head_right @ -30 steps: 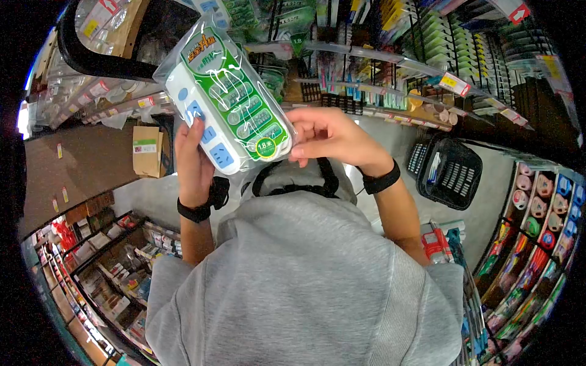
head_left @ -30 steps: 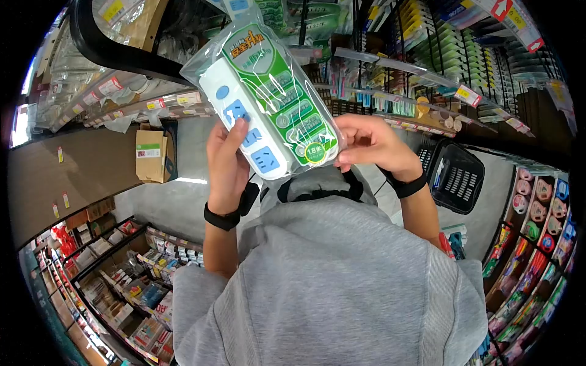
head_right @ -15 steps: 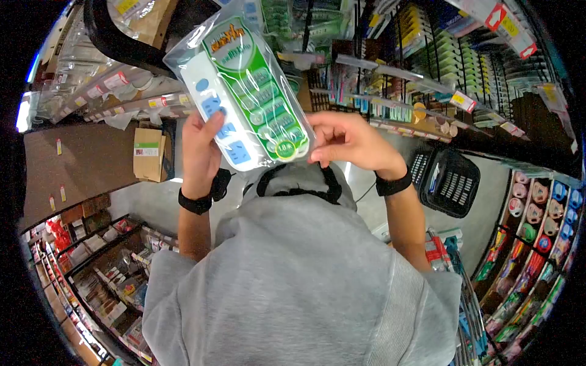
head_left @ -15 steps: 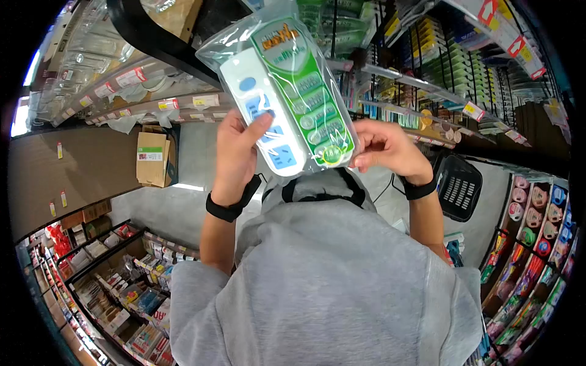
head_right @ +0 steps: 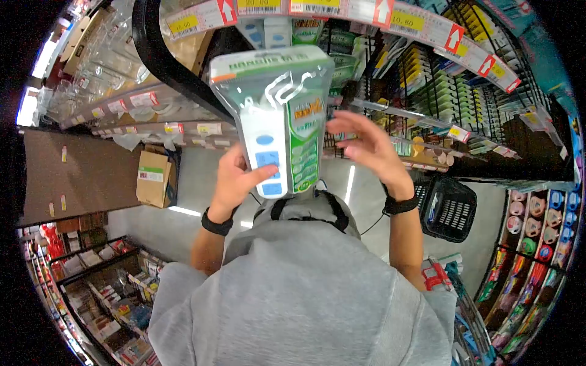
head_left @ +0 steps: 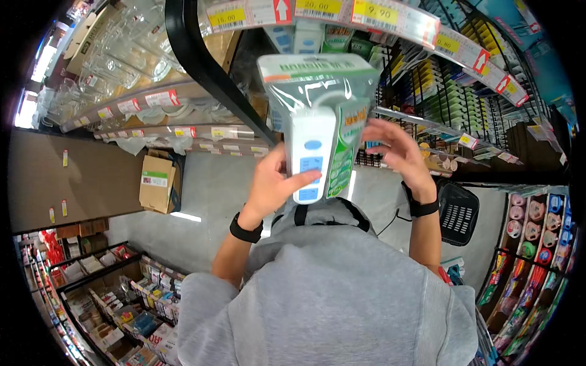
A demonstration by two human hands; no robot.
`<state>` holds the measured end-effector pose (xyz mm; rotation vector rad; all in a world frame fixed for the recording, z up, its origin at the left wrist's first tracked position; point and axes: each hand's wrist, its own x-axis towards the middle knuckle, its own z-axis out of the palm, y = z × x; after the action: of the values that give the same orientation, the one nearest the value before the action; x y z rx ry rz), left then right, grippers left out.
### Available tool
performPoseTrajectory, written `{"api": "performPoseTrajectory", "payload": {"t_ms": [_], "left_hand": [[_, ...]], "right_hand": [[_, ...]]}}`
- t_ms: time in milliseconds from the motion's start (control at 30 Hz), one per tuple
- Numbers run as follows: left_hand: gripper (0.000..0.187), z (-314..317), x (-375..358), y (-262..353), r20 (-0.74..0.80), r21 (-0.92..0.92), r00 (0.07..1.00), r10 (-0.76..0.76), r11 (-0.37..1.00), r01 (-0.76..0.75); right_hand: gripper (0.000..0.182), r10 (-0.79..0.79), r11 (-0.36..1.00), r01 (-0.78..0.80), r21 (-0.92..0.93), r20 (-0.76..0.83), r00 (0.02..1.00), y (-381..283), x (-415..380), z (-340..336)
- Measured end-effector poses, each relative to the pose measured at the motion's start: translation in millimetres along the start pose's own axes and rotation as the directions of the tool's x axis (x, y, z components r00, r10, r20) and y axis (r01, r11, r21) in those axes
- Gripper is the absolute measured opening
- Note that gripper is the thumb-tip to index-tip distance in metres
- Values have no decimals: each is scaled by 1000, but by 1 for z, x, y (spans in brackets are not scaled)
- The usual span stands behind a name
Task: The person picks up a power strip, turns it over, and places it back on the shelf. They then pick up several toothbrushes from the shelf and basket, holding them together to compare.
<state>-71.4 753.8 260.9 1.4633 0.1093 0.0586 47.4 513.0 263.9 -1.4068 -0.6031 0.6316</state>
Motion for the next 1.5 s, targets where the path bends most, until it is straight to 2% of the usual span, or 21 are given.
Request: {"api": "performPoseTrajectory", "payload": {"t_ms": [67,133,200,233,267,333,367,433,567,667,800,833,967,1100,1233,1333,1433,1500], "left_hand": [[34,-3,-2,-1,46,128,999,27,991,-32],[34,-2,-2,-9,79,191,991,105,974,-118],[34,0,0,-15,88,202,991,100,973,-116],[34,0,2,-17,89,205,991,104,971,-120],[34,-1,4,-20,87,210,990,108,970,-124],[36,-4,7,-28,73,196,994,86,976,-99],[37,-6,8,-35,60,177,995,86,980,-95],[38,-10,12,-34,61,152,996,64,986,-72],[39,-24,26,-31,-11,185,960,279,944,-273],[36,-20,43,6,-189,-84,904,383,911,-404],[30,-26,78,32,-156,-268,959,238,924,-273],[30,-25,89,32,-157,-339,962,225,902,-267],[29,-30,115,36,-149,-498,967,206,829,-254],[28,-34,129,43,-240,-523,916,322,752,-401],[27,-32,130,59,-296,-521,872,389,700,-489],[25,-29,131,63,-366,-490,831,419,673,-555],[23,-26,136,58,-457,-475,791,407,640,-604],[23,-24,141,53,-517,-447,754,406,623,-642]], "right_hand": [[57,-94,986,105,127,-89,992,-10,11,-1],[51,-76,969,111,221,-162,984,-23,20,3],[48,-52,958,110,266,-218,975,-25,29,5],[43,-83,940,139,313,-184,979,-31,36,12],[36,-90,934,163,318,-232,969,-34,42,20],[31,-100,967,153,203,-247,964,-31,51,26],[26,-128,961,189,204,-279,952,-33,54,35],[25,-126,950,196,244,-274,954,-37,58,45],[23,-109,957,177,228,-283,953,-40,68,56],[22,-105,970,166,175,-313,944,-47,77,64],[22,-76,972,143,186,-328,942,-52,95,71],[21,-57,968,135,212,-336,940,-54,99,72],[18,-108,976,174,131,-399,911,-50,120,71],[18,-196,969,241,58,-412,890,-57,138,78],[19,-249,949,302,92,-372,894,-58,152,73],[20,-303,931,354,93,-349,887,-64,157,74],[20,-317,919,382,99,-390,865,-62,165,74],[20,-304,928,363,82,-395,867,-64,167,72]]}}
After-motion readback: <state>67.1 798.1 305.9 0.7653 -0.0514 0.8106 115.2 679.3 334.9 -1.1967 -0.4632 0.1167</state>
